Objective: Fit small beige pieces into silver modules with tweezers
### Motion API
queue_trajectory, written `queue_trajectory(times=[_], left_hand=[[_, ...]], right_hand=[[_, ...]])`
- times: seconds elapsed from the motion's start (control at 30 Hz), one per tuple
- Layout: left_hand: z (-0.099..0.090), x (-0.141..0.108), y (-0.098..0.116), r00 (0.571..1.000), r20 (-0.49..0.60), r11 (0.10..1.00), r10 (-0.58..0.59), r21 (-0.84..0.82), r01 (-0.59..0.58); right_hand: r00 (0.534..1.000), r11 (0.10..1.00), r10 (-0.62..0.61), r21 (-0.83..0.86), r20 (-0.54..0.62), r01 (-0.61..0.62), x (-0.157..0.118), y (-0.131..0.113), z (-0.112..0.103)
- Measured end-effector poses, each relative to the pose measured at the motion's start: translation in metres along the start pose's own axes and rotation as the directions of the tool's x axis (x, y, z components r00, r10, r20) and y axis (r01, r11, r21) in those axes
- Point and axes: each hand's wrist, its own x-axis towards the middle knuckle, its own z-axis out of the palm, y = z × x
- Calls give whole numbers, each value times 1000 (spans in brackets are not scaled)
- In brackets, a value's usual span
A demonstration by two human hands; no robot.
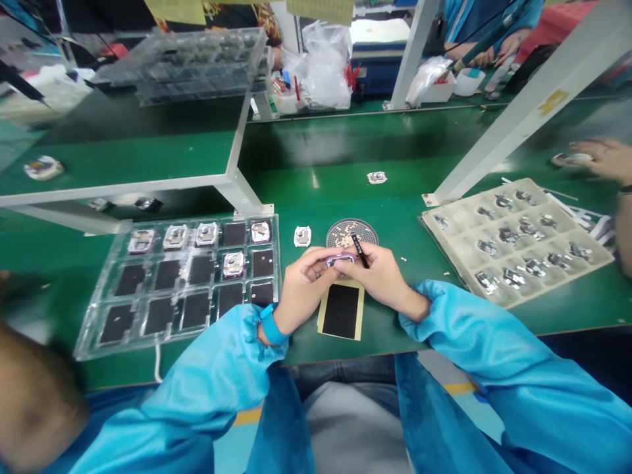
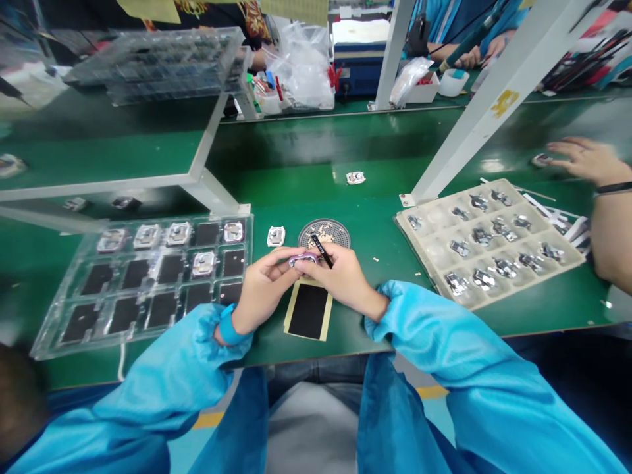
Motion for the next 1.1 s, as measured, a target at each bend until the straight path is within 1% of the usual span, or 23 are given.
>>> queue_trajectory(times=[0.1, 0.2, 0.37, 0.53, 0.6, 0.67, 0.73, 0.8, 0.87, 0.9, 1.0, 1.1], left_hand=[[-1, -1, -3, 999, 34, 990, -6, 140, 1], [0, 0, -3, 998, 48, 968, 42, 244, -53], [3, 0, -3, 993, -17, 952, 115, 286, -105], [4, -2, -4, 990, -32, 939, 136, 324, -118], [3, -1, -4, 990, -38, 932, 139, 343, -118], [1, 1, -4, 992, -26, 930, 121, 352, -105], [-2, 4, -4, 993, 5, 915, 114, 388, -107], [-4, 5, -3, 987, 38, 873, 154, 463, -154], [-5, 5, -1, 975, 63, 818, 213, 535, -213], [-6, 4, 0, 970, 74, 795, 233, 559, -234], [-7, 2, 1, 966, 89, 762, 241, 600, -245], [-7, 1, 0, 973, 84, 759, 213, 613, -219]], right_hand=[[998, 999, -33, -35, -49, 31, 2, -2, -1], [997, 997, -29, -72, -78, 24, 4, -2, -1], [994, 997, -49, -61, -94, 43, 7, 2, 2], [992, 998, -61, -4, -107, 60, 7, 9, 6], [994, 998, -67, -15, -86, 66, 9, 11, 5], [997, 996, -69, -58, -33, 67, 12, 10, 1], [993, 977, -120, -178, 1, 119, 14, 7, -5], [968, 919, -250, -316, -7, 235, 15, 1, -13], [919, 844, -394, -393, 7, 365, 14, -4, -19], [895, 814, -445, -403, 31, 419, 13, -6, -22], [843, 747, -519, -405, 140, 527, 11, -7, -27], [821, 719, -531, -403, 208, 567, 10, -2, -29]])
